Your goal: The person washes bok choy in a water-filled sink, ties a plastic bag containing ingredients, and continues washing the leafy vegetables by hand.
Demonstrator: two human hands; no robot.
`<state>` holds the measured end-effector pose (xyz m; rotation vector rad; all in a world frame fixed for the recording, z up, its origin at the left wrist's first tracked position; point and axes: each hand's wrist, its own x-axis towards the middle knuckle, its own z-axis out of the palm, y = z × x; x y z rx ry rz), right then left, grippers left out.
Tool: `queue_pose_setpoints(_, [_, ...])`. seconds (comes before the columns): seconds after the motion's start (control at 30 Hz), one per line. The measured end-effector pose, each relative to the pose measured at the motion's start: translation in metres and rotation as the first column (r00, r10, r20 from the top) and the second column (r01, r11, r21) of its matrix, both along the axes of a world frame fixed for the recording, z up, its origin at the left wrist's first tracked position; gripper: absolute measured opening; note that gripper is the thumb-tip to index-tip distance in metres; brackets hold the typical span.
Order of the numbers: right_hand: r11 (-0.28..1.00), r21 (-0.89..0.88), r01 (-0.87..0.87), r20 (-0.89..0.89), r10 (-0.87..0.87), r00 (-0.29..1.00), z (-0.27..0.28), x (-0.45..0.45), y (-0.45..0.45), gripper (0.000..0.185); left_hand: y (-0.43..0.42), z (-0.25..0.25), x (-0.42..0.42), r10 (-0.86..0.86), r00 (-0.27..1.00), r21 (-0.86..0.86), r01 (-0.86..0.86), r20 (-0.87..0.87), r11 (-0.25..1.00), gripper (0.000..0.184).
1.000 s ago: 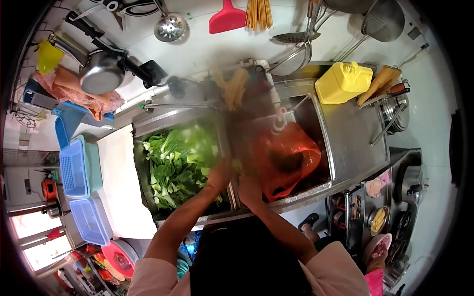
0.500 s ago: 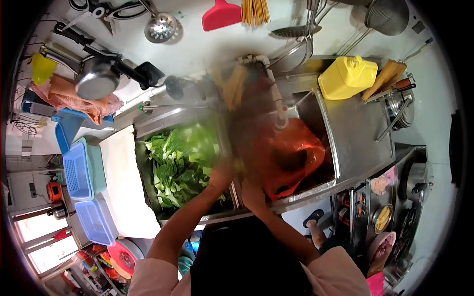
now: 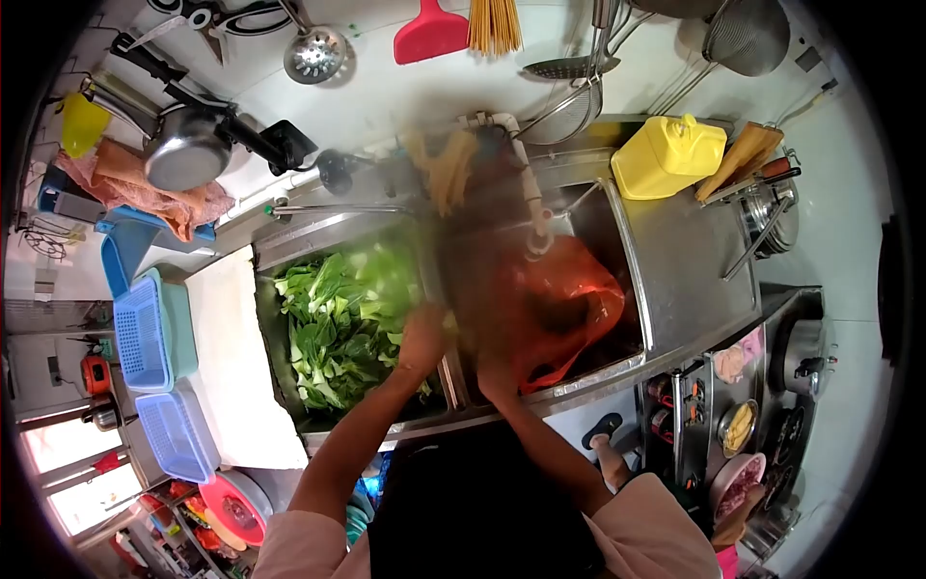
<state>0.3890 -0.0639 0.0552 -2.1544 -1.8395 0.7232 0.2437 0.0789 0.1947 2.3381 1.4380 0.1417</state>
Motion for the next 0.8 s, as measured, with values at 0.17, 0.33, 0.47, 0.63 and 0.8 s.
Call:
queue_pose_setpoints(0.17, [0.962,-0.058,0.266,-0.074,-0.27,0.96,0.12,0.011,0.081,0.043,-0.009,-0.008,-0.009,0.121,0.992,-0.102,-0.115,0.048,0.988,0.067])
queue_pose_setpoints(0.33, [0.927,0.359,0.112,-0.033,-0.107,0.994,0.121,-0.019,0.199,0.039,-0.023,-0.034,-0.019,0.264,0.952,-0.102,-0.25,0.153,0.963,0.061])
queue_pose_setpoints(0.47, [0.881,0.442,-0.168,0.278,0.043,0.96,0.1,-0.041,0.295,0.038,-0.027,-0.028,-0.029,0.41,0.878,-0.262,-0.347,0.246,0.901,0.063])
queue_pose_setpoints(0.63, [0.932,0.337,-0.131,0.119,0.096,0.988,0.062,-0.053,0.34,0.039,-0.048,-0.081,-0.076,0.707,0.609,-0.481,-0.528,0.36,0.7,0.065])
queue_pose_setpoints(0.8, [0.967,0.216,-0.138,-0.139,0.17,0.976,0.122,-0.105,0.256,0.021,-0.033,-0.112,-0.138,0.885,0.172,-0.752,-0.472,0.433,0.459,0.056])
